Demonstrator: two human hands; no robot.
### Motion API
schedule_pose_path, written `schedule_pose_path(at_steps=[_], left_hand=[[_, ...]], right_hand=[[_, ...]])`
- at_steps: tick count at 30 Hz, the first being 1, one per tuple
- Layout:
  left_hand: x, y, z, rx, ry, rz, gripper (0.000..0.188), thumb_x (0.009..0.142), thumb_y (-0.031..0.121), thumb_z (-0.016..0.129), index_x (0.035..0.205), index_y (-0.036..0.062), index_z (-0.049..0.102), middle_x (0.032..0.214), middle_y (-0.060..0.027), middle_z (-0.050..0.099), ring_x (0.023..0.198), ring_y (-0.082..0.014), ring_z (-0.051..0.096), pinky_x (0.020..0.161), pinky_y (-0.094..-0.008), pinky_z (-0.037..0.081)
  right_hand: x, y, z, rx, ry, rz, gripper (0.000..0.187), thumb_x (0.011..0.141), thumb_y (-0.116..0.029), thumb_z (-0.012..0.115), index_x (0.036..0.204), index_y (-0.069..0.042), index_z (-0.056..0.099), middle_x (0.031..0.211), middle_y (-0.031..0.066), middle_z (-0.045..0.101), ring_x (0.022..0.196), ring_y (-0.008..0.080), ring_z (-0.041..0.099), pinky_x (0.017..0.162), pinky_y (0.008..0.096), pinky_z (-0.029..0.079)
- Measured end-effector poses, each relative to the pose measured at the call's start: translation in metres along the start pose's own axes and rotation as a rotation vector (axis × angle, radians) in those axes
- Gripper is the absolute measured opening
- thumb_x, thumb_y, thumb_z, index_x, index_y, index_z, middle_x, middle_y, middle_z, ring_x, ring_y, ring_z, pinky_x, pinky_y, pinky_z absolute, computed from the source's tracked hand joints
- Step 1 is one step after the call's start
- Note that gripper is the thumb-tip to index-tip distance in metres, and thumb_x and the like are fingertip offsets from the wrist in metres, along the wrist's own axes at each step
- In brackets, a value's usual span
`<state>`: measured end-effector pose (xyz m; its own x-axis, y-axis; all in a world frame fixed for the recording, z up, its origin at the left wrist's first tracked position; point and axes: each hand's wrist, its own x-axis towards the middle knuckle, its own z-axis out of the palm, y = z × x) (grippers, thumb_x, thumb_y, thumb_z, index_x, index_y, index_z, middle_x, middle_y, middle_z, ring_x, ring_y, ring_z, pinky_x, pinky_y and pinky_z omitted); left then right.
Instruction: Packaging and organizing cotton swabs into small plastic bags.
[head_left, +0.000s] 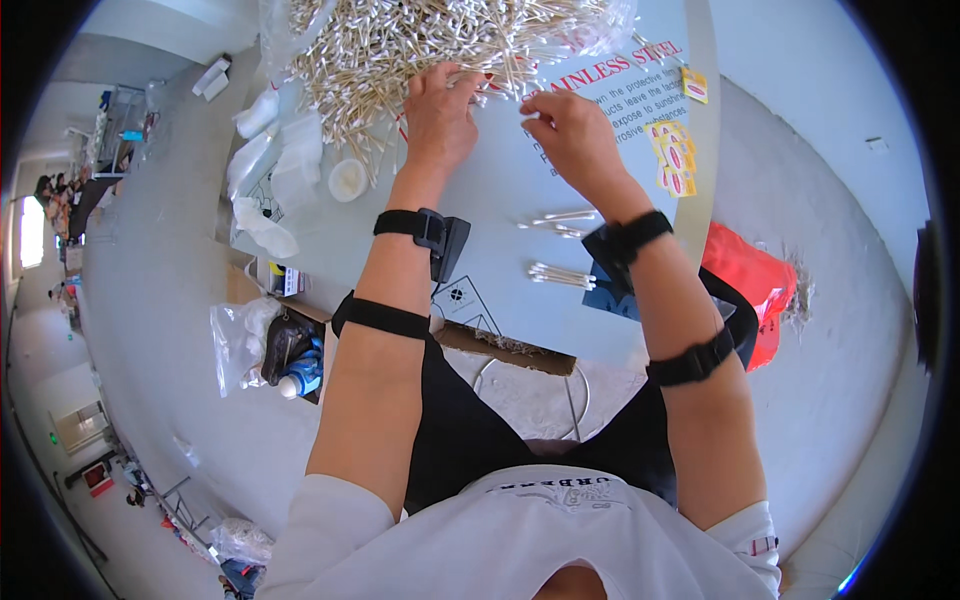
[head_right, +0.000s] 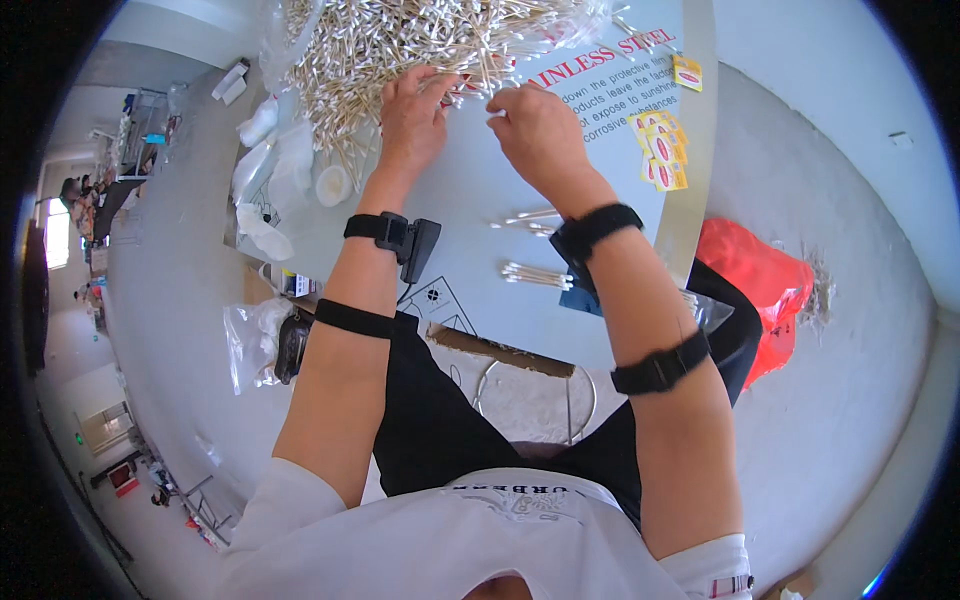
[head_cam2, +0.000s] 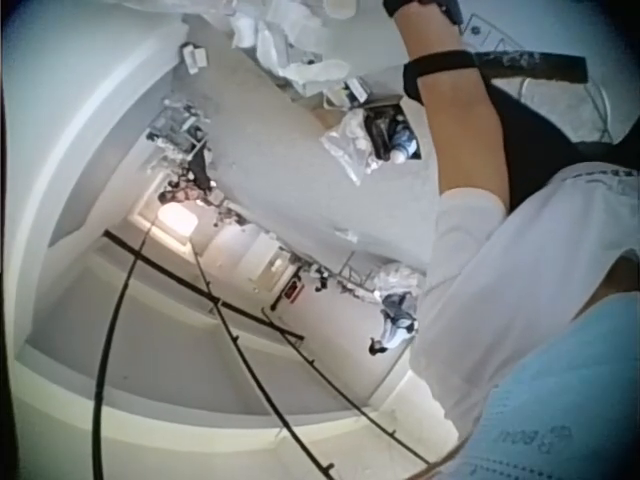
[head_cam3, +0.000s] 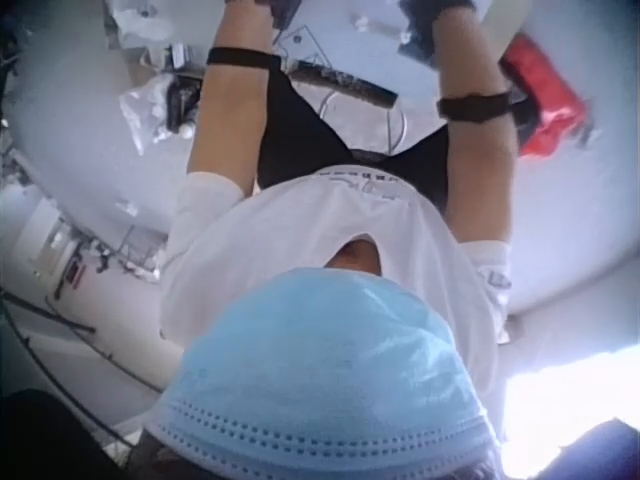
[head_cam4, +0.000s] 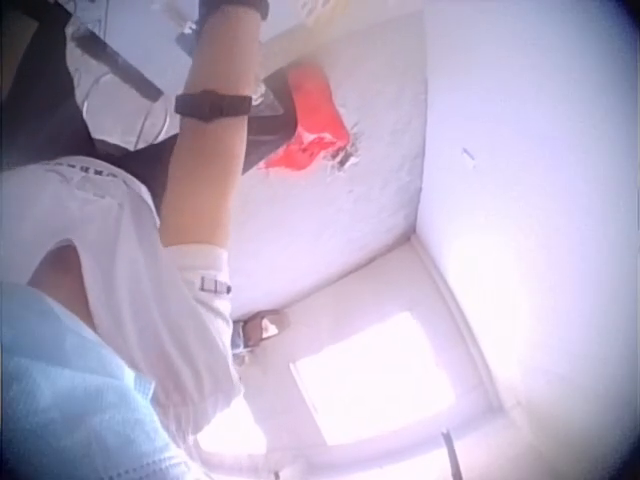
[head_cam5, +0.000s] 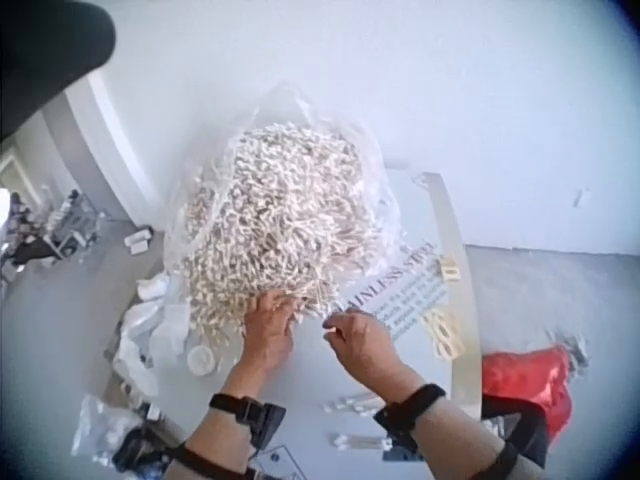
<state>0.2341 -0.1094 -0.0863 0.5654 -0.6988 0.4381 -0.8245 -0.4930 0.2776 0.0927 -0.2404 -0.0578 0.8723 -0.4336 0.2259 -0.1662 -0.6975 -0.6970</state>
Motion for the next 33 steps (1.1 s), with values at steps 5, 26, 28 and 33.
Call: schedule_pose_path(at_steps=[5, 26, 28, 33], left_hand=[[-0.003, -0.004, 0.006, -0.062, 0.012, -0.005, 0.055, 0.069, -0.004, 0.071, 0.119, 0.0187, 0.066, 0.125, -0.0079, 0.054, 0.114, -0.0326, 0.048, 0.097, -0.0429, 0.042], [-0.015, 0.002, 0.000, -0.204, 0.122, 0.013, 0.035, 0.064, -0.004, 0.068, 0.096, 0.0099, 0.067, 0.107, -0.0065, 0.056, 0.105, -0.0307, 0.049, 0.092, -0.0406, 0.043], [-0.015, 0.008, -0.001, -0.202, 0.103, -0.008, 0.033, 0.066, -0.003, 0.069, 0.096, 0.0097, 0.067, 0.107, -0.0064, 0.057, 0.106, -0.0303, 0.049, 0.093, -0.0399, 0.043], [-0.014, 0.011, -0.001, -0.172, 0.111, -0.020, 0.026, 0.067, -0.001, 0.070, 0.090, 0.0093, 0.067, 0.101, -0.0050, 0.058, 0.102, -0.0289, 0.051, 0.091, -0.0386, 0.045]], right_hand=[[0.036, 0.003, 0.033, -0.098, 0.018, 0.050, 0.017, 0.079, -0.015, 0.067, 0.094, -0.011, 0.072, 0.096, 0.0132, 0.065, 0.091, 0.0324, 0.065, 0.079, 0.0422, 0.053], [0.008, 0.020, 0.004, -0.060, -0.176, 0.315, 0.015, 0.074, -0.019, 0.070, 0.078, -0.004, 0.072, 0.068, 0.0120, 0.067, 0.064, 0.0257, 0.066, 0.063, 0.0351, 0.052], [0.006, 0.025, -0.001, -0.120, -0.107, 0.383, 0.016, 0.074, -0.018, 0.070, 0.078, -0.003, 0.072, 0.066, 0.0117, 0.067, 0.062, 0.0239, 0.066, 0.063, 0.0340, 0.051], [-0.007, 0.027, -0.012, -0.057, -0.108, 0.417, 0.014, 0.073, -0.019, 0.069, 0.077, -0.007, 0.072, 0.077, 0.0139, 0.069, 0.076, 0.0326, 0.067, 0.071, 0.0410, 0.054]])
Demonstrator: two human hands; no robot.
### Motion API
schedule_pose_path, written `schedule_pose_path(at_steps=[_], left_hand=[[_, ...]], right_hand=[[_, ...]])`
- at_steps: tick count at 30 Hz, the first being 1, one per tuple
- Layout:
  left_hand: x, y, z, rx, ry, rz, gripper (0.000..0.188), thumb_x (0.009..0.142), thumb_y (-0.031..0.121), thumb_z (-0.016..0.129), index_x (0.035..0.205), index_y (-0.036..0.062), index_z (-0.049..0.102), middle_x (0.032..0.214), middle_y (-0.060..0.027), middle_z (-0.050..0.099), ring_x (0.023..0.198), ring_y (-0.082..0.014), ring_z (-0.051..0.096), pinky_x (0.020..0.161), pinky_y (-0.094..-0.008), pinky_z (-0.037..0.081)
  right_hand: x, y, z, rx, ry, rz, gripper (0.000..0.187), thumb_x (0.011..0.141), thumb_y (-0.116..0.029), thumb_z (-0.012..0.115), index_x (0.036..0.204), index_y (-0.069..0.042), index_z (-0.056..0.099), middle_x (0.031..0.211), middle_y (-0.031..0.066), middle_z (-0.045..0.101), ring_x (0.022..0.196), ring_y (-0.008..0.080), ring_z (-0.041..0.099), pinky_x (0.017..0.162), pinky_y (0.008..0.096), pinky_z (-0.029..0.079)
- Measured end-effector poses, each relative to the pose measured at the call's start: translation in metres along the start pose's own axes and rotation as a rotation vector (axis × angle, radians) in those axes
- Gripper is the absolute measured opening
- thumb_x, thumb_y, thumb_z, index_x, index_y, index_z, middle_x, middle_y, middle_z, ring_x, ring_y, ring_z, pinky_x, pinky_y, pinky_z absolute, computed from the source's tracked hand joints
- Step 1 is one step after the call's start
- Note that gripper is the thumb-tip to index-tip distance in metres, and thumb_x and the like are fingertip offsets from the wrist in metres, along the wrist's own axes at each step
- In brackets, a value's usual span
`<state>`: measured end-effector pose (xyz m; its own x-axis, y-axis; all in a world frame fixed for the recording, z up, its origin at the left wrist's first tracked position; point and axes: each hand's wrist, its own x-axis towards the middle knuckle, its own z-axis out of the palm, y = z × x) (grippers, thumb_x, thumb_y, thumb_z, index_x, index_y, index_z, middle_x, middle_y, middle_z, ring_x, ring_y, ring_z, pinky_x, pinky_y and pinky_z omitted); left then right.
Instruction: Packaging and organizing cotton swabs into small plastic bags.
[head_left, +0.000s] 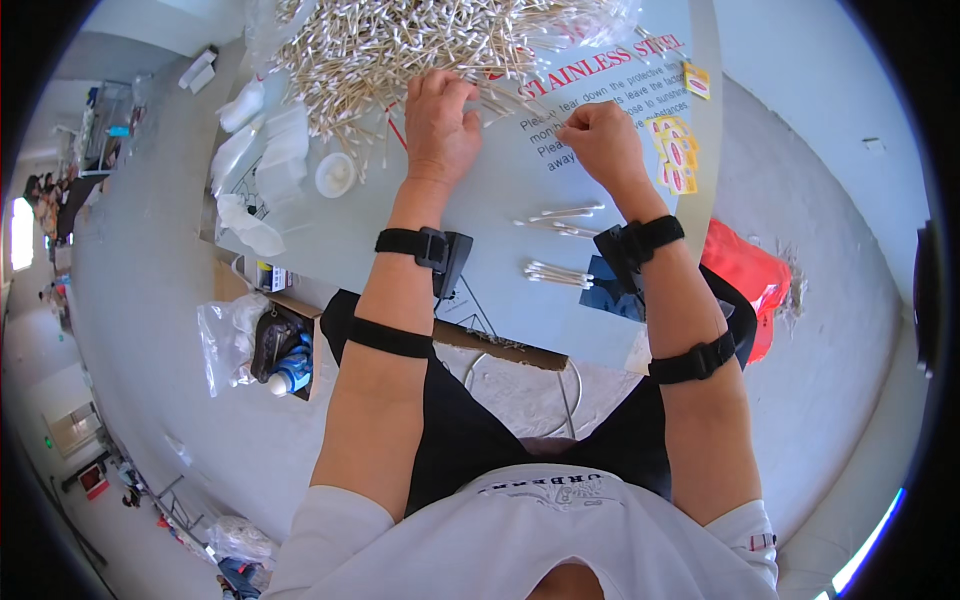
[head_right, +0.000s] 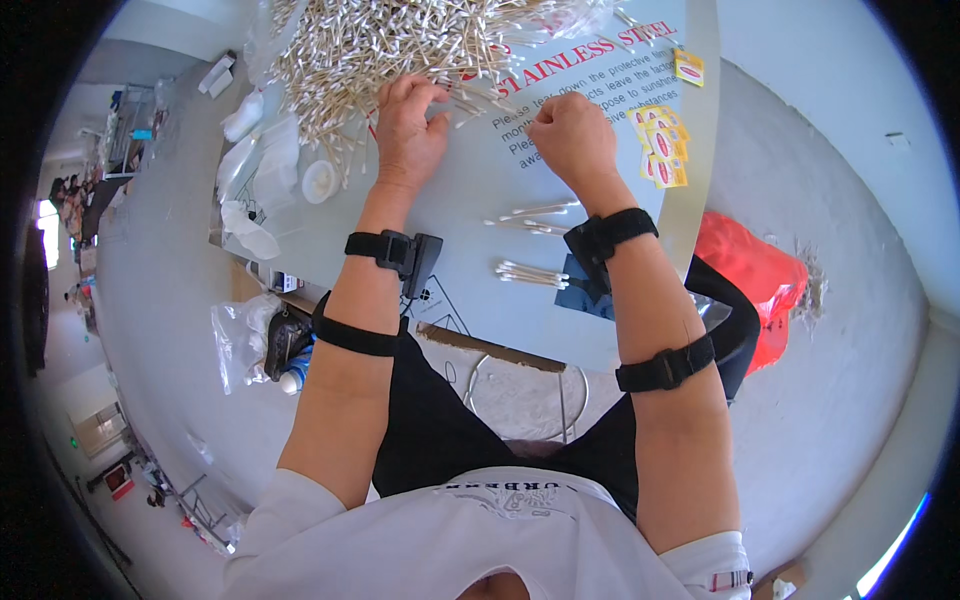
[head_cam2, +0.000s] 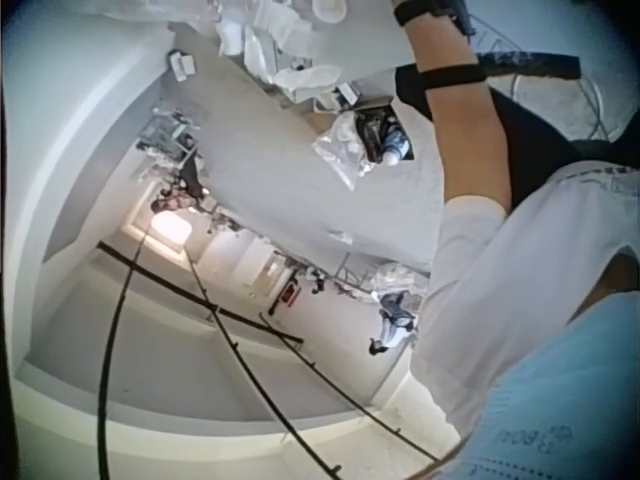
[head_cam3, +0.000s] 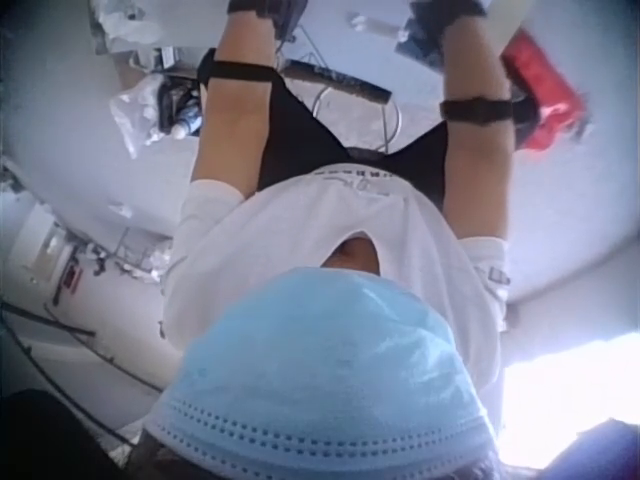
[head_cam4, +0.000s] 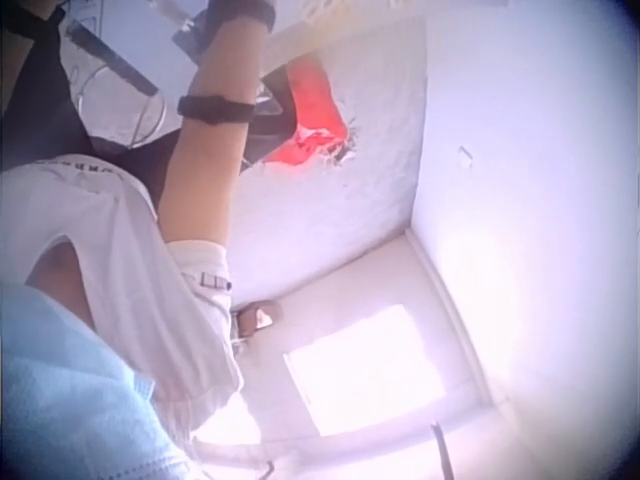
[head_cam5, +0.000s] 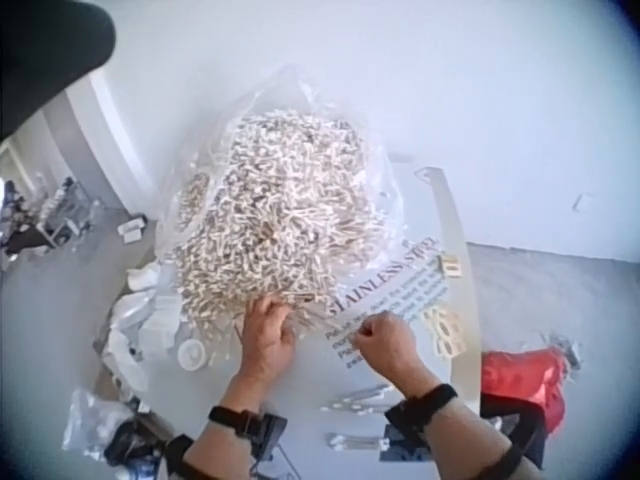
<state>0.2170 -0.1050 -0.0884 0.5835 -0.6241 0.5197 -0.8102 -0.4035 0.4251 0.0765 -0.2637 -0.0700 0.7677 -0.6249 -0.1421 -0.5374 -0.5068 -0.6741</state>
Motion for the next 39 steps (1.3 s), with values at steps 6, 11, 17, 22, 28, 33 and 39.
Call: schedule_pose_path(at_steps=[6, 11, 17, 22, 28, 33, 39], left_hand=[[-0.004, 0.007, 0.002, -0.017, -0.116, 0.031, 0.013, 0.068, 0.004, 0.070, 0.079, 0.0090, 0.064, 0.085, -0.0051, 0.061, 0.090, -0.0276, 0.056, 0.077, -0.0388, 0.048], [-0.006, 0.008, 0.004, 0.172, -0.106, 0.018, 0.008, 0.069, 0.005, 0.066, 0.077, 0.0086, 0.065, 0.084, -0.0072, 0.060, 0.089, -0.0294, 0.056, 0.076, -0.0424, 0.047], [0.006, 0.016, 0.000, -0.044, -0.105, 0.186, 0.017, 0.069, -0.003, 0.064, 0.078, 0.0110, 0.066, 0.086, -0.0043, 0.057, 0.094, -0.0274, 0.054, 0.083, -0.0406, 0.045], [0.003, 0.035, 0.008, -0.072, -0.245, 0.250, 0.019, 0.067, -0.001, 0.072, 0.082, 0.0100, 0.066, 0.089, -0.0026, 0.057, 0.095, -0.0256, 0.052, 0.086, -0.0387, 0.045], [-0.022, 0.052, 0.006, -0.100, -0.357, 0.190, 0.018, 0.067, 0.002, 0.075, 0.079, 0.0095, 0.065, 0.092, -0.0025, 0.057, 0.097, -0.0258, 0.051, 0.086, -0.0382, 0.044], [-0.045, 0.080, -0.003, -0.172, -0.222, 0.081, 0.031, 0.068, 0.002, 0.073, 0.097, 0.0093, 0.064, 0.104, -0.0064, 0.057, 0.103, -0.0284, 0.050, 0.090, -0.0418, 0.042], [-0.061, 0.094, 0.003, -0.002, -0.327, 0.254, 0.053, 0.080, 0.015, 0.069, 0.130, 0.0084, 0.053, 0.139, -0.0118, 0.046, 0.131, -0.0302, 0.039, 0.108, -0.0456, 0.031]], right_hand=[[-0.017, 0.006, -0.005, -0.040, 0.094, -0.071, 0.012, 0.073, -0.017, 0.066, 0.073, -0.006, 0.070, 0.073, 0.0153, 0.067, 0.072, 0.0341, 0.065, 0.067, 0.0428, 0.052], [-0.029, 0.015, -0.009, 0.007, 0.089, -0.018, 0.011, 0.074, -0.017, 0.065, 0.072, -0.006, 0.069, 0.072, 0.0152, 0.067, 0.071, 0.0344, 0.064, 0.065, 0.0432, 0.052], [-0.039, 0.019, -0.006, 0.039, 0.079, -0.038, 0.010, 0.075, -0.015, 0.067, 0.074, -0.006, 0.069, 0.072, 0.0156, 0.066, 0.072, 0.0343, 0.065, 0.066, 0.0433, 0.052], [-0.043, 0.025, -0.010, -0.069, 0.134, -0.097, 0.009, 0.075, -0.014, 0.067, 0.075, -0.006, 0.069, 0.076, 0.0148, 0.067, 0.075, 0.0346, 0.065, 0.067, 0.0439, 0.052], [-0.043, 0.035, -0.014, -0.091, 0.110, -0.159, 0.009, 0.075, -0.015, 0.066, 0.076, -0.006, 0.068, 0.081, 0.0147, 0.067, 0.080, 0.0350, 0.064, 0.071, 0.0445, 0.051], [-0.054, 0.023, -0.015, -0.184, 0.000, -0.259, 0.007, 0.074, -0.013, 0.067, 0.077, -0.006, 0.066, 0.084, 0.0139, 0.066, 0.085, 0.0335, 0.064, 0.073, 0.0440, 0.051], [-0.062, 0.031, -0.013, -0.186, 0.041, -0.311, 0.014, 0.075, -0.014, 0.071, 0.085, -0.005, 0.067, 0.086, 0.0131, 0.064, 0.080, 0.0325, 0.064, 0.071, 0.0415, 0.050]])
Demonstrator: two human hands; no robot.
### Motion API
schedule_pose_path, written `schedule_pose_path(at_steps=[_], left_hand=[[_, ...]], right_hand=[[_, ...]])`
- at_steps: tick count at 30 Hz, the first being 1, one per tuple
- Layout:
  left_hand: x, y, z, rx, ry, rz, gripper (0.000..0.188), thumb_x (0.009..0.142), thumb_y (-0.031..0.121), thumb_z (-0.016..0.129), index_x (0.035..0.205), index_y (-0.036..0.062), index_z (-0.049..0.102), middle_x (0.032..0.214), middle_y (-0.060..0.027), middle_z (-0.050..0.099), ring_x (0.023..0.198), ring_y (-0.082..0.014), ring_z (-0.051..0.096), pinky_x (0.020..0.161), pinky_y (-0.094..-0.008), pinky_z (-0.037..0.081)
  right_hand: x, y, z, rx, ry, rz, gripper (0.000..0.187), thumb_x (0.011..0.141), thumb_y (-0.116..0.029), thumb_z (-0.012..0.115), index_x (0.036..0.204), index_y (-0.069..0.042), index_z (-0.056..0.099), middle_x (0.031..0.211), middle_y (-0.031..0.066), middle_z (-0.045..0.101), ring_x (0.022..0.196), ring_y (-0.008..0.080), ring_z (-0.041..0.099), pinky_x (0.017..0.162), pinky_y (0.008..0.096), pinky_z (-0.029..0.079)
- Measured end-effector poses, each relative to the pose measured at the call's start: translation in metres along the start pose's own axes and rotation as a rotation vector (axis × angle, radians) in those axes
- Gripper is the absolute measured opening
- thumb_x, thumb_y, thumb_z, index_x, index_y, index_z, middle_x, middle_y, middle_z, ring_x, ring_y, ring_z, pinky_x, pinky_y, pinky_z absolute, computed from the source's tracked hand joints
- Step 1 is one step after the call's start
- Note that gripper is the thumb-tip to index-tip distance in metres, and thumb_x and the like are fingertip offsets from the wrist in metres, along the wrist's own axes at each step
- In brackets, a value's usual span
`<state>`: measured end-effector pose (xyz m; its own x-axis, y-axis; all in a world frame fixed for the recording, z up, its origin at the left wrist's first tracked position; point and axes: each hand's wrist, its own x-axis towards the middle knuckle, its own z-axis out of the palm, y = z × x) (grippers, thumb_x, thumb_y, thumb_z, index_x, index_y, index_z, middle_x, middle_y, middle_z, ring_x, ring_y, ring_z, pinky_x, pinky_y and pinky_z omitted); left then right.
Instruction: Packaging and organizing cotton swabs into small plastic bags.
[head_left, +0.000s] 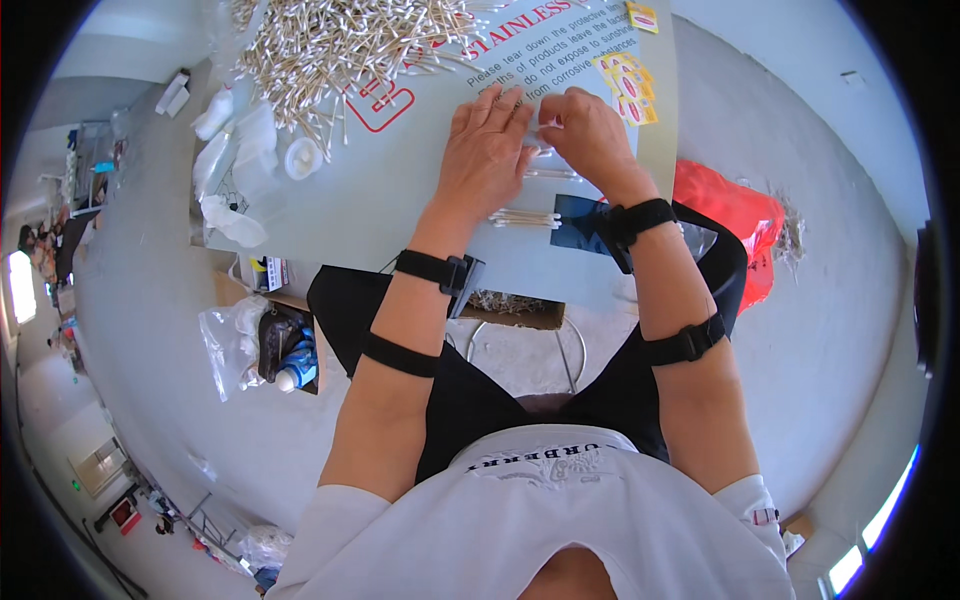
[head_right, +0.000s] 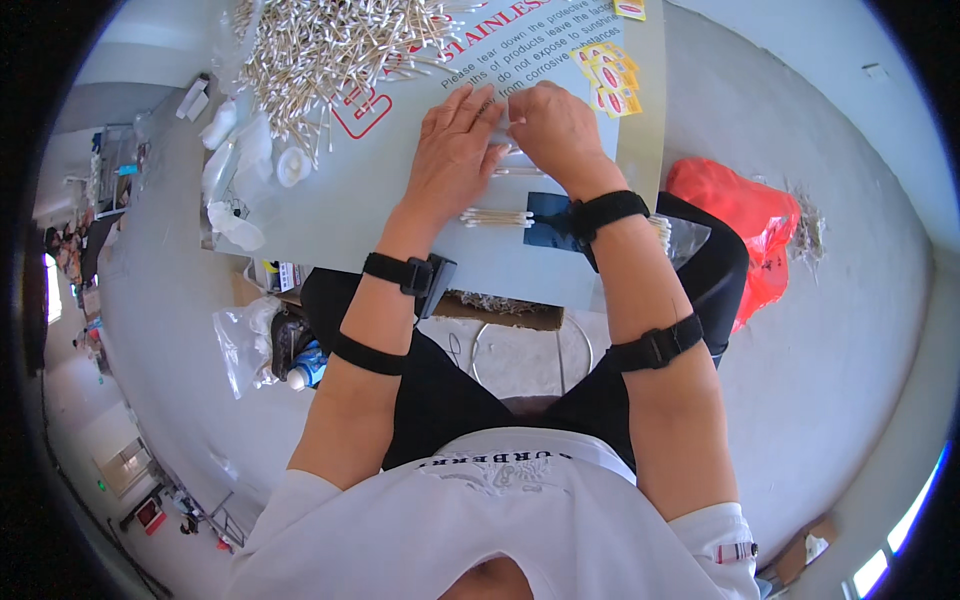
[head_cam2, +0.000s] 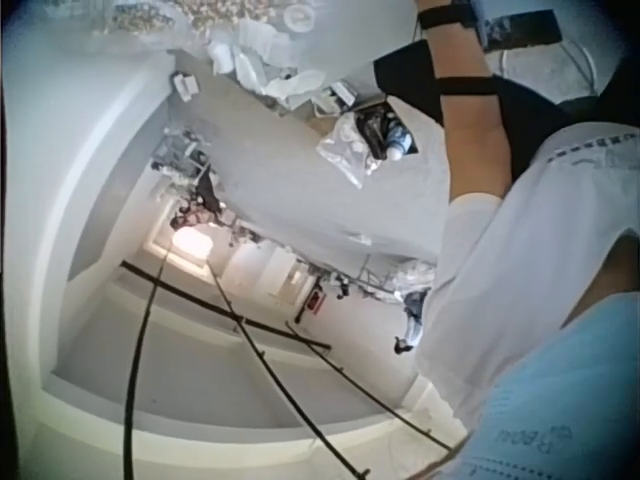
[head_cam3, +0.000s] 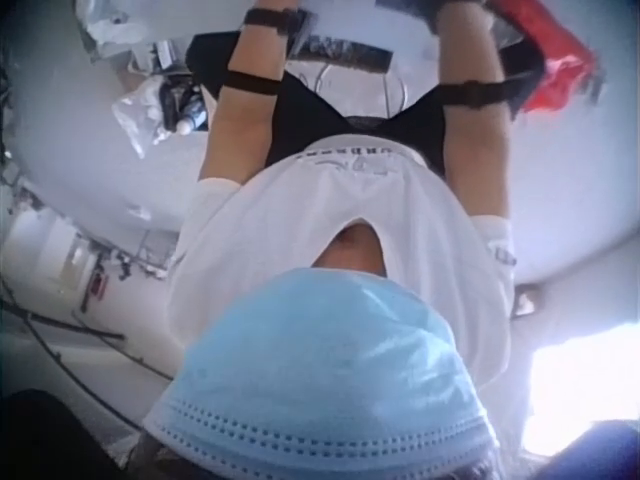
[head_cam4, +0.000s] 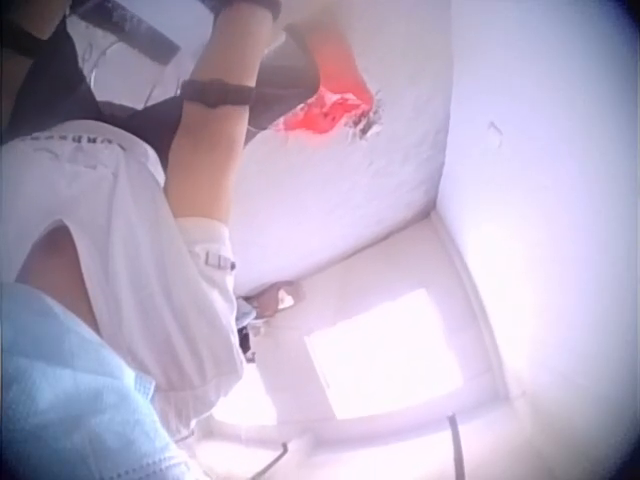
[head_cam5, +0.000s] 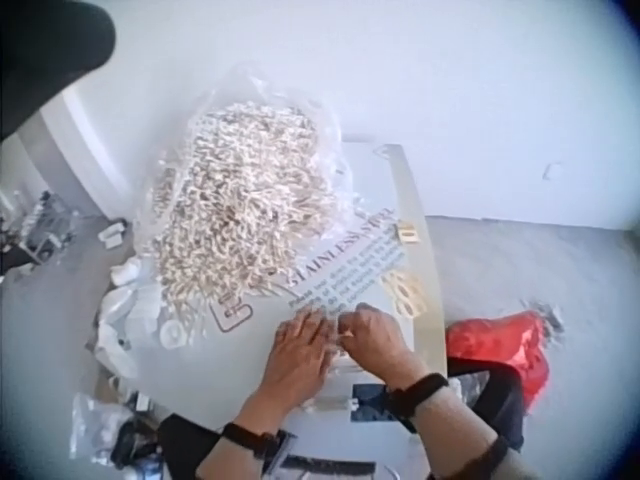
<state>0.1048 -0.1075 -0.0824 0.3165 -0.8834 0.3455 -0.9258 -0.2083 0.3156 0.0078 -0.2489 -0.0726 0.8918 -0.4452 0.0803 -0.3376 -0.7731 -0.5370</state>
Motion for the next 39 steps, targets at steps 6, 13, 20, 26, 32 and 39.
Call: schedule_pose_path(at_steps=[6, 13, 20, 26, 32, 39], left_hand=[[-0.015, 0.012, 0.008, 0.083, -0.133, -0.079, 0.056, 0.092, 0.030, 0.060, 0.137, 0.0018, 0.044, 0.148, -0.0143, 0.038, 0.138, -0.0308, 0.032, 0.113, -0.0472, 0.026], [-0.057, 0.047, 0.001, 0.007, -0.189, -0.135, 0.063, 0.092, 0.029, 0.059, 0.142, -0.0031, 0.037, 0.152, -0.0197, 0.030, 0.143, -0.0332, 0.025, 0.117, -0.0487, 0.019], [-0.071, 0.058, 0.010, -0.476, 0.247, -0.410, 0.058, 0.100, 0.020, 0.048, 0.147, -0.0039, 0.025, 0.154, -0.0262, 0.021, 0.143, -0.0400, 0.023, 0.116, -0.0465, 0.022], [-0.073, 0.075, 0.016, -0.632, 0.274, -0.410, 0.055, 0.103, 0.021, 0.043, 0.149, -0.0008, 0.022, 0.156, -0.0241, 0.018, 0.144, -0.0382, 0.020, 0.116, -0.0453, 0.021], [-0.076, 0.053, 0.001, -0.680, 0.271, -0.421, 0.063, 0.093, 0.016, 0.056, 0.147, -0.0003, 0.028, 0.155, -0.0227, 0.021, 0.144, -0.0378, 0.022, 0.117, -0.0449, 0.020], [-0.071, 0.038, -0.002, -0.157, -0.078, -0.179, 0.079, 0.078, 0.019, 0.071, 0.145, 0.0017, 0.034, 0.152, -0.0175, 0.033, 0.142, -0.0348, 0.028, 0.117, -0.0486, 0.019]], right_hand=[[-0.024, 0.001, 0.004, 0.205, 0.327, 0.213, 0.014, 0.079, -0.012, 0.066, 0.092, -0.005, 0.068, 0.091, 0.0145, 0.063, 0.081, 0.0314, 0.064, 0.074, 0.0400, 0.052], [-0.105, -0.029, 0.025, 0.802, 0.551, 0.273, 0.028, 0.099, -0.011, 0.050, 0.122, 0.004, 0.056, 0.136, 0.0158, 0.051, 0.127, 0.0273, 0.047, 0.107, 0.0340, 0.035], [-0.113, -0.047, 0.050, 0.923, 0.684, 0.231, 0.035, 0.102, -0.016, 0.045, 0.132, 0.002, 0.051, 0.145, 0.0154, 0.043, 0.133, 0.0258, 0.042, 0.111, 0.0342, 0.031], [-0.110, -0.048, 0.056, 1.073, 0.614, 0.255, 0.038, 0.102, -0.015, 0.046, 0.135, 0.004, 0.049, 0.147, 0.0129, 0.041, 0.132, 0.0194, 0.042, 0.113, 0.0323, 0.032], [-0.113, -0.035, 0.026, 0.590, 0.379, 0.244, 0.027, 0.081, -0.002, 0.066, 0.107, 0.001, 0.062, 0.119, 0.0152, 0.057, 0.114, 0.0304, 0.054, 0.094, 0.0358, 0.046], [-0.094, -0.028, 0.020, 0.063, 0.323, -0.112, 0.011, 0.073, -0.002, 0.065, 0.083, -0.003, 0.062, 0.096, 0.0097, 0.055, 0.088, 0.0304, 0.055, 0.079, 0.0401, 0.048]])
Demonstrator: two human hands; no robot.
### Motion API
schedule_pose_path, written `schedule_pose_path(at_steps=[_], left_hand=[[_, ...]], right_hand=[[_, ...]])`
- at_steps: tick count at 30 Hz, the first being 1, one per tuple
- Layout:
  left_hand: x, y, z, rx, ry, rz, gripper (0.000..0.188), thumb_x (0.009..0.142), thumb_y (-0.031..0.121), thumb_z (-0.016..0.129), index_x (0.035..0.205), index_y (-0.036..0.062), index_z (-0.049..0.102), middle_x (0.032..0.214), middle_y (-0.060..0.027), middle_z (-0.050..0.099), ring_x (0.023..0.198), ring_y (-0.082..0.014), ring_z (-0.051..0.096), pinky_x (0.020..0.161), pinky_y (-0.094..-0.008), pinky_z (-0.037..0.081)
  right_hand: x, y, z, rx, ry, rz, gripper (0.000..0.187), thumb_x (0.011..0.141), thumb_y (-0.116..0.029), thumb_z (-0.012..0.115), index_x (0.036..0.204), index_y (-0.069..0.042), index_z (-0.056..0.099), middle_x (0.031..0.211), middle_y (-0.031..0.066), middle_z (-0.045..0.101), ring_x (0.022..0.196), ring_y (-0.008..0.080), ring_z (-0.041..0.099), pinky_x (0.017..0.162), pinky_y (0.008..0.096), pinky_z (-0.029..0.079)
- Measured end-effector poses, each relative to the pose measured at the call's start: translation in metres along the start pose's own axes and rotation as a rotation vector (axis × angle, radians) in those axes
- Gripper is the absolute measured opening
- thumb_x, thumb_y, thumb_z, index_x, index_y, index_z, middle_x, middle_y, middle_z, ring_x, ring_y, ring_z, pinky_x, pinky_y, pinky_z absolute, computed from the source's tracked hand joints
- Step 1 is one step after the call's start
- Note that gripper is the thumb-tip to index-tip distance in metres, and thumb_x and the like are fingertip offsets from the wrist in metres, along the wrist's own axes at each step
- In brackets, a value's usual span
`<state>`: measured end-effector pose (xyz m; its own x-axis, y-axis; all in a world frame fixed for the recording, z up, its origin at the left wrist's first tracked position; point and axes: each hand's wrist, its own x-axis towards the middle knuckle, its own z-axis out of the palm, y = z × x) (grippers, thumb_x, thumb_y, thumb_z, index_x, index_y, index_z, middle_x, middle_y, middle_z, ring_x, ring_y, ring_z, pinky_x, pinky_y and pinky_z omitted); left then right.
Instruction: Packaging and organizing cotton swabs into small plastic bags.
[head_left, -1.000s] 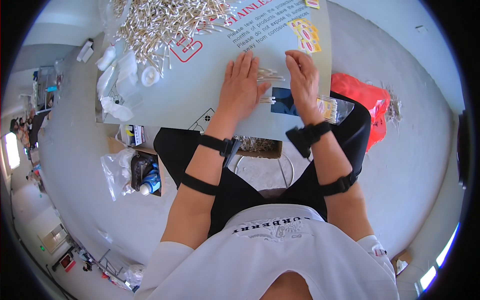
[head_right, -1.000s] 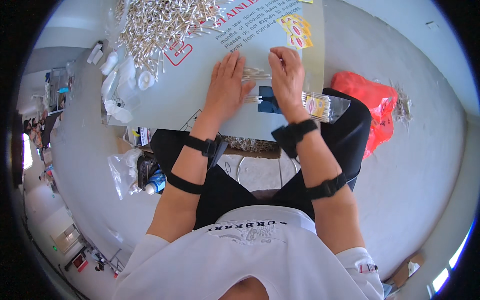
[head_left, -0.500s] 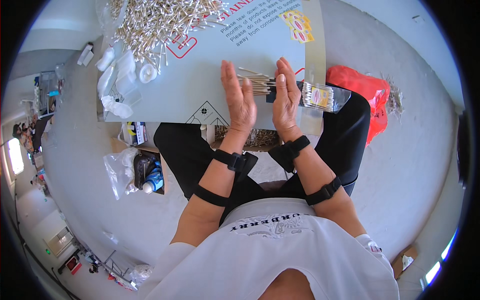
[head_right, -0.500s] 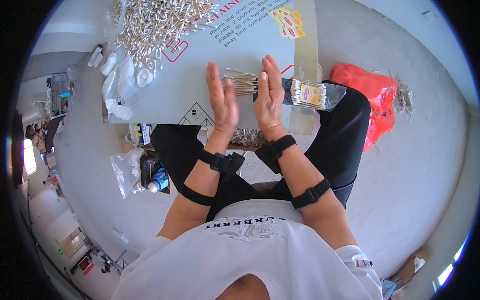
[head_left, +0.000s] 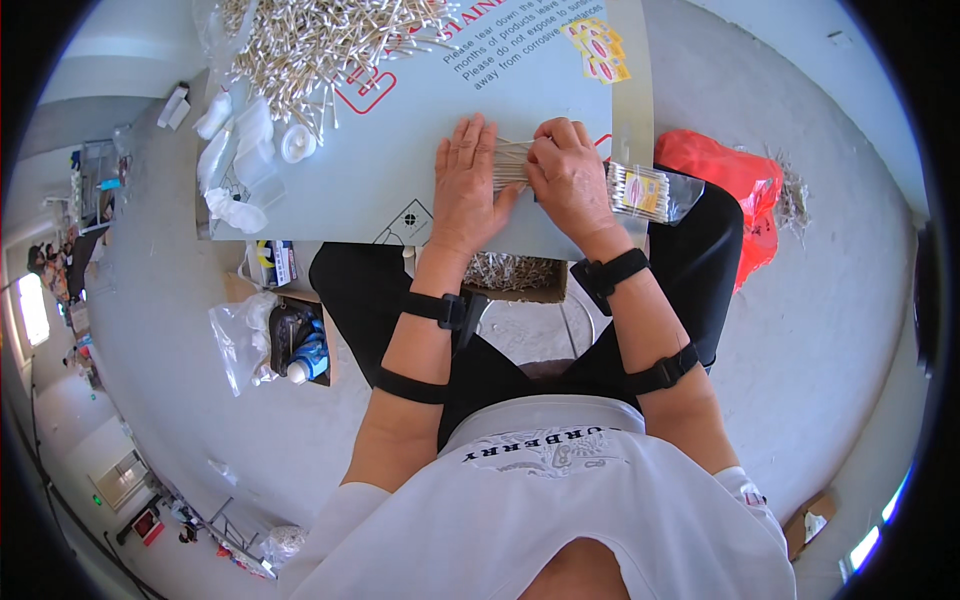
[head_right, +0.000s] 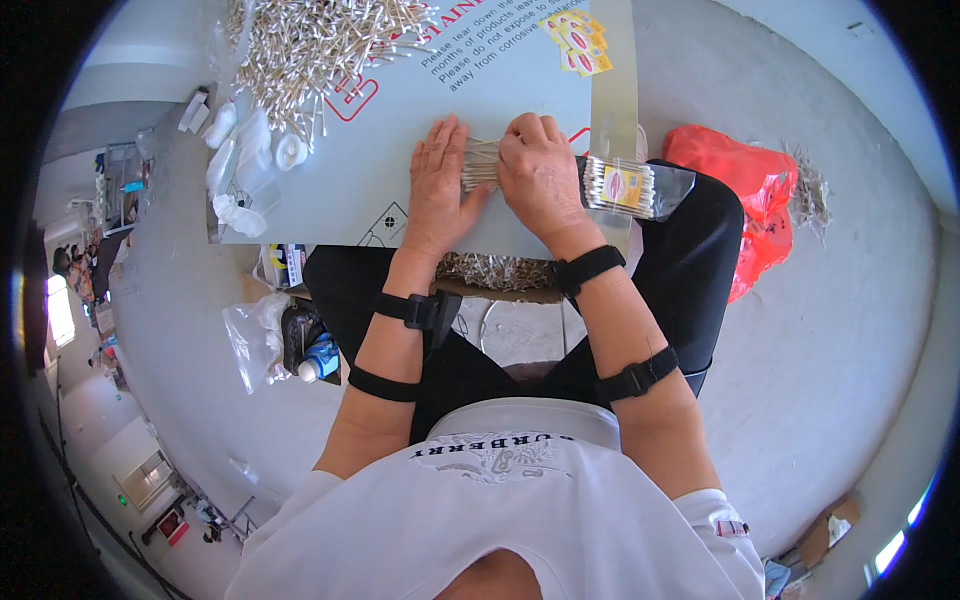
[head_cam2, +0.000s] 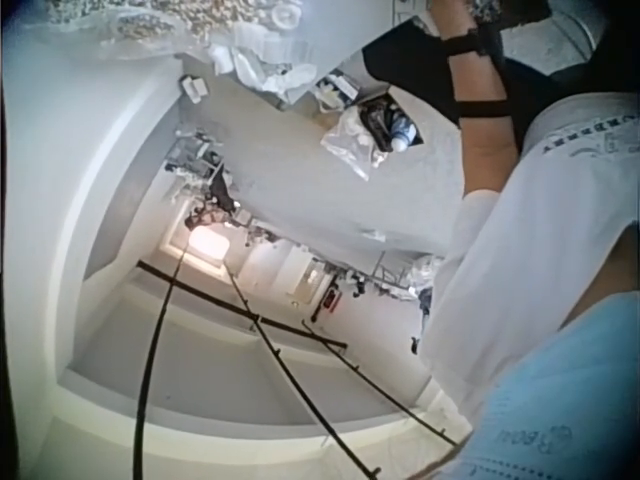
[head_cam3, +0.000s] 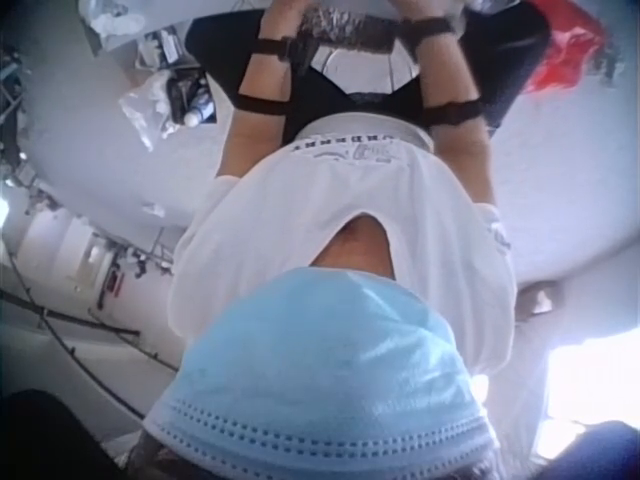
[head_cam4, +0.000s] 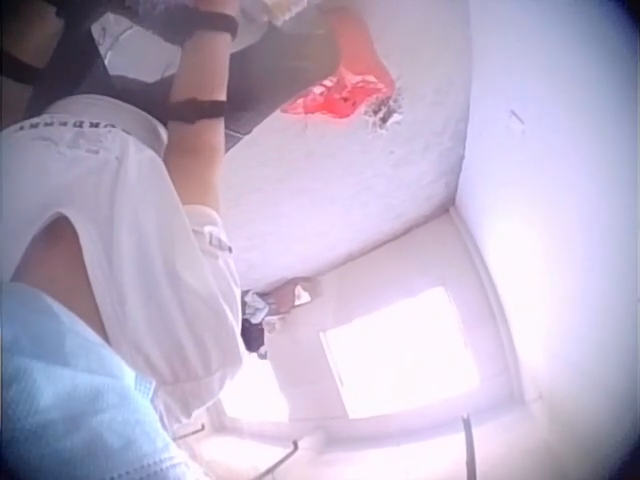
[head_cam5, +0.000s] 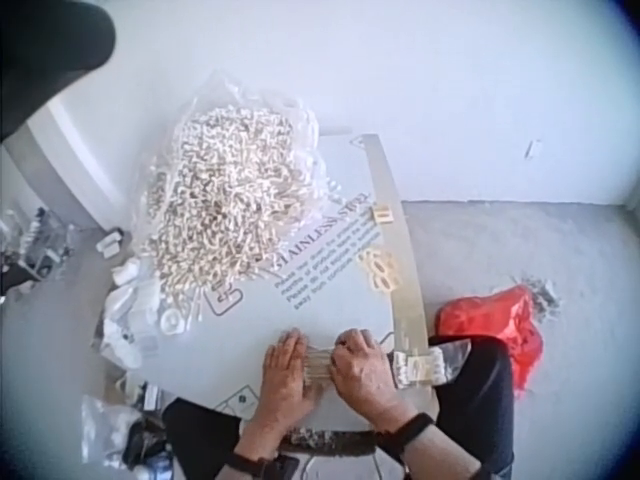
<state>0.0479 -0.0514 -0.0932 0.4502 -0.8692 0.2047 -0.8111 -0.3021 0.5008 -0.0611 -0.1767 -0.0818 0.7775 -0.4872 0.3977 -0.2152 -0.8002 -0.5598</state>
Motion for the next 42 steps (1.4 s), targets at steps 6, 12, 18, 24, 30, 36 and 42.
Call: schedule_pose_path(at_steps=[6, 12, 18, 24, 30, 36, 42], left_hand=[[-0.002, -0.002, 0.001, -0.015, 0.031, -0.012, 0.080, 0.078, 0.024, 0.072, 0.145, 0.0019, 0.033, 0.151, -0.0182, 0.033, 0.142, -0.0345, 0.029, 0.117, -0.0498, 0.018], [-0.001, -0.001, 0.002, -0.020, 0.039, -0.005, 0.081, 0.080, 0.026, 0.071, 0.146, 0.0012, 0.032, 0.151, -0.0192, 0.033, 0.141, -0.0352, 0.030, 0.117, -0.0493, 0.019], [-0.001, 0.000, 0.000, -0.006, 0.060, 0.001, 0.075, 0.083, 0.025, 0.068, 0.145, 0.0011, 0.034, 0.152, -0.0185, 0.032, 0.141, -0.0351, 0.029, 0.117, -0.0487, 0.019], [-0.001, 0.001, 0.005, 0.072, 0.085, 0.018, 0.061, 0.087, 0.015, 0.062, 0.143, 0.0012, 0.039, 0.151, -0.0164, 0.034, 0.141, -0.0352, 0.029, 0.115, -0.0465, 0.023], [0.003, -0.008, -0.002, 0.009, 0.167, -0.017, 0.053, 0.085, 0.004, 0.060, 0.136, 0.0027, 0.047, 0.146, -0.0149, 0.042, 0.138, -0.0349, 0.035, 0.112, -0.0450, 0.029], [0.008, -0.005, 0.002, 0.054, 0.166, 0.003, 0.052, 0.081, -0.002, 0.060, 0.132, 0.0026, 0.051, 0.137, -0.0146, 0.051, 0.133, -0.0352, 0.041, 0.110, -0.0450, 0.032], [0.012, -0.015, 0.003, -0.128, 0.249, -0.029, 0.049, 0.082, 0.000, 0.058, 0.131, 0.0012, 0.050, 0.136, -0.0174, 0.049, 0.131, -0.0380, 0.041, 0.109, -0.0480, 0.031]], right_hand=[[0.012, 0.005, 0.001, 0.046, 0.054, 0.092, 0.004, 0.074, -0.002, 0.062, 0.078, -0.003, 0.061, 0.093, 0.0107, 0.057, 0.090, 0.0315, 0.056, 0.077, 0.0406, 0.049], [0.034, 0.022, 0.011, -0.063, -0.051, 0.042, 0.002, 0.078, -0.006, 0.061, 0.080, -0.004, 0.063, 0.087, 0.0126, 0.060, 0.088, 0.0331, 0.059, 0.074, 0.0420, 0.051], [0.042, 0.020, 0.007, -0.110, -0.280, 0.094, 0.005, 0.084, -0.011, 0.060, 0.081, -0.007, 0.061, 0.080, 0.0112, 0.058, 0.082, 0.0326, 0.061, 0.070, 0.0429, 0.049], [0.046, 0.025, 0.005, -0.069, -0.087, 0.013, 0.006, 0.081, -0.012, 0.065, 0.081, -0.007, 0.063, 0.081, 0.0113, 0.059, 0.082, 0.0314, 0.062, 0.069, 0.0412, 0.050], [0.033, 0.019, 0.000, 0.168, -0.112, 0.124, 0.008, 0.076, -0.010, 0.071, 0.081, -0.008, 0.065, 0.085, 0.0086, 0.058, 0.086, 0.0285, 0.060, 0.072, 0.0402, 0.051], [0.033, 0.019, 0.013, -0.023, -0.122, -0.040, 0.010, 0.073, -0.007, 0.070, 0.079, -0.007, 0.062, 0.090, 0.0071, 0.057, 0.091, 0.0284, 0.059, 0.076, 0.0398, 0.051], [0.037, 0.019, 0.005, 0.012, -0.072, 0.018, 0.007, 0.074, -0.005, 0.066, 0.079, -0.004, 0.062, 0.092, 0.0108, 0.057, 0.095, 0.0296, 0.058, 0.078, 0.0401, 0.052]])
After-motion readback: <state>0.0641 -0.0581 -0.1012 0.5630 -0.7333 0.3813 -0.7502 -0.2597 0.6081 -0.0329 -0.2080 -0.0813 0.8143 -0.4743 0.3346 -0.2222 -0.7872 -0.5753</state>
